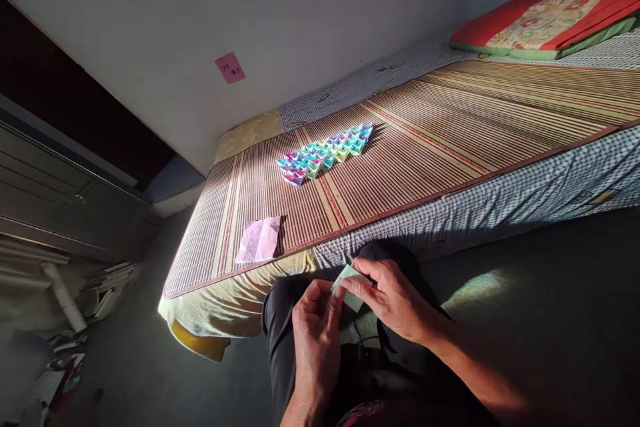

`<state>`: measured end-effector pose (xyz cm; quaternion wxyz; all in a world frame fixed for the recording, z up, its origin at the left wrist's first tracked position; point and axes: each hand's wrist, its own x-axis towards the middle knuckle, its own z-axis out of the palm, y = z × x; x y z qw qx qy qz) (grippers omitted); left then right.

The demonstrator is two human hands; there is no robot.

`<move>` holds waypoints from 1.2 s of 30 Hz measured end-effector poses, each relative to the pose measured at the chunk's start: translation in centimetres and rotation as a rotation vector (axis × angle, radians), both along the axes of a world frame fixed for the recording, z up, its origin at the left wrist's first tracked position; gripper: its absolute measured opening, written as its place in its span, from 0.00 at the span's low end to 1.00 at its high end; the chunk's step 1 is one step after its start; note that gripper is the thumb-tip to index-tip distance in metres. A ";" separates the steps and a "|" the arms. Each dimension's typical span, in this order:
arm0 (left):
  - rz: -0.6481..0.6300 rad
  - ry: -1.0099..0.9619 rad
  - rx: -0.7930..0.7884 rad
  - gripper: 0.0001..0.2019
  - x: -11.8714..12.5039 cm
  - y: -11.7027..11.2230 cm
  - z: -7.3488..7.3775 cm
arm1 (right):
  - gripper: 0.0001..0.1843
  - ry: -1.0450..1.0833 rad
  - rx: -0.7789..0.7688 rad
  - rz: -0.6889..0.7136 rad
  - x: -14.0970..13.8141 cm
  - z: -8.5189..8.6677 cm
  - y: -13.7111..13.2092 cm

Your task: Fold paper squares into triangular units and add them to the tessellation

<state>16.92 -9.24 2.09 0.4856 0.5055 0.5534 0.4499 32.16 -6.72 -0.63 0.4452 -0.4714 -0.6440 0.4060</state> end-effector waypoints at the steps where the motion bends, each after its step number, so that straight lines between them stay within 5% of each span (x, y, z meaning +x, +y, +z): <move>1: -0.001 -0.041 -0.025 0.18 0.0 0.0 -0.1 | 0.24 0.015 -0.009 0.012 0.1 0.2 0.0; 8: 0.060 -0.397 -0.110 0.14 -0.1 0.6 -1.8 | 0.20 0.270 -0.230 0.174 0.1 0.8 -0.2; 15: 0.179 -0.714 -0.278 0.14 0.3 1.1 -2.3 | 0.23 0.051 -0.046 -0.002 -0.3 0.0 -0.6; 24: 0.209 -0.530 -0.073 0.10 0.0 1.0 -2.4 | 0.18 0.290 -0.133 -0.064 -0.2 0.2 -0.4; 36: 0.186 0.076 0.309 0.07 -0.2 -0.2 -2.3 | 0.18 0.185 -0.125 -0.072 0.3 -0.1 0.1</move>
